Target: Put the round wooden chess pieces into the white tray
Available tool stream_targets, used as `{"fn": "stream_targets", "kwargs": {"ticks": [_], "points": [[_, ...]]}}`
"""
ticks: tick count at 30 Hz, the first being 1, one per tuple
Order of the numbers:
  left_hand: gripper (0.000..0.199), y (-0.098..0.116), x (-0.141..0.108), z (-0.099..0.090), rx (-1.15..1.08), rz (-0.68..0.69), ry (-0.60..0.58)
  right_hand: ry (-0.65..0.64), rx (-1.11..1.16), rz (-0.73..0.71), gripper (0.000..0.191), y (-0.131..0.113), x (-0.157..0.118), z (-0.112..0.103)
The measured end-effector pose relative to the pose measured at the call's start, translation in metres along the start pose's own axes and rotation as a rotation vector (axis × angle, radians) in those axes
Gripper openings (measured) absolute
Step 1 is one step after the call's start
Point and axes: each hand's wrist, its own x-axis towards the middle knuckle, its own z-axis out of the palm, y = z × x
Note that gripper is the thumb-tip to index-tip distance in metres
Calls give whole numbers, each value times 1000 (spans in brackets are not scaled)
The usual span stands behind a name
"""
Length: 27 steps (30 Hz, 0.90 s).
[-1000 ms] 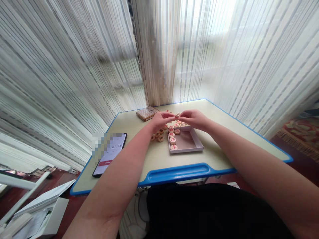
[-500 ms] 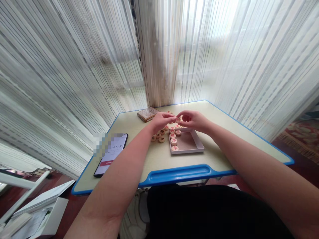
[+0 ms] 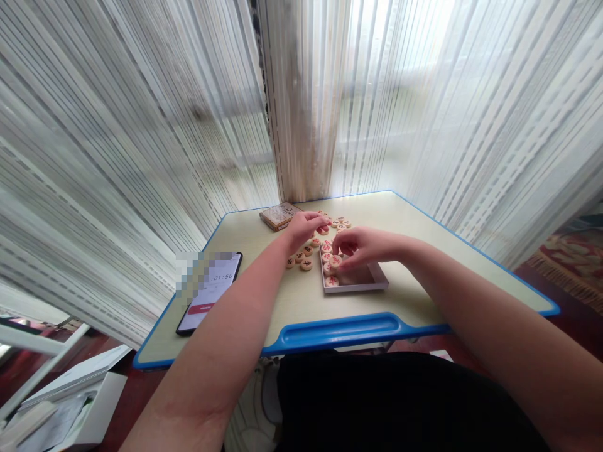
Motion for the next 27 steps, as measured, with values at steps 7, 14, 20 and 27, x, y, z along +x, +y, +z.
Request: {"fn": "stream_targets", "kwargs": {"ticks": [7, 14, 20, 27], "points": [[21, -1, 1, -1, 8, -14, -10, -92, -88, -4, 30, -4, 0, 1], [21, 1, -2, 1, 20, -21, -4, -111, -163, 25, 33, -13, -2, 3], [18, 0, -1, 0, 62, -35, -21, -155, -163, -21, 31, -15, -1, 8], [19, -2, 0, 0, 97, -33, -30, -173, -160, -29, 32, -17, -2, 7]]}}
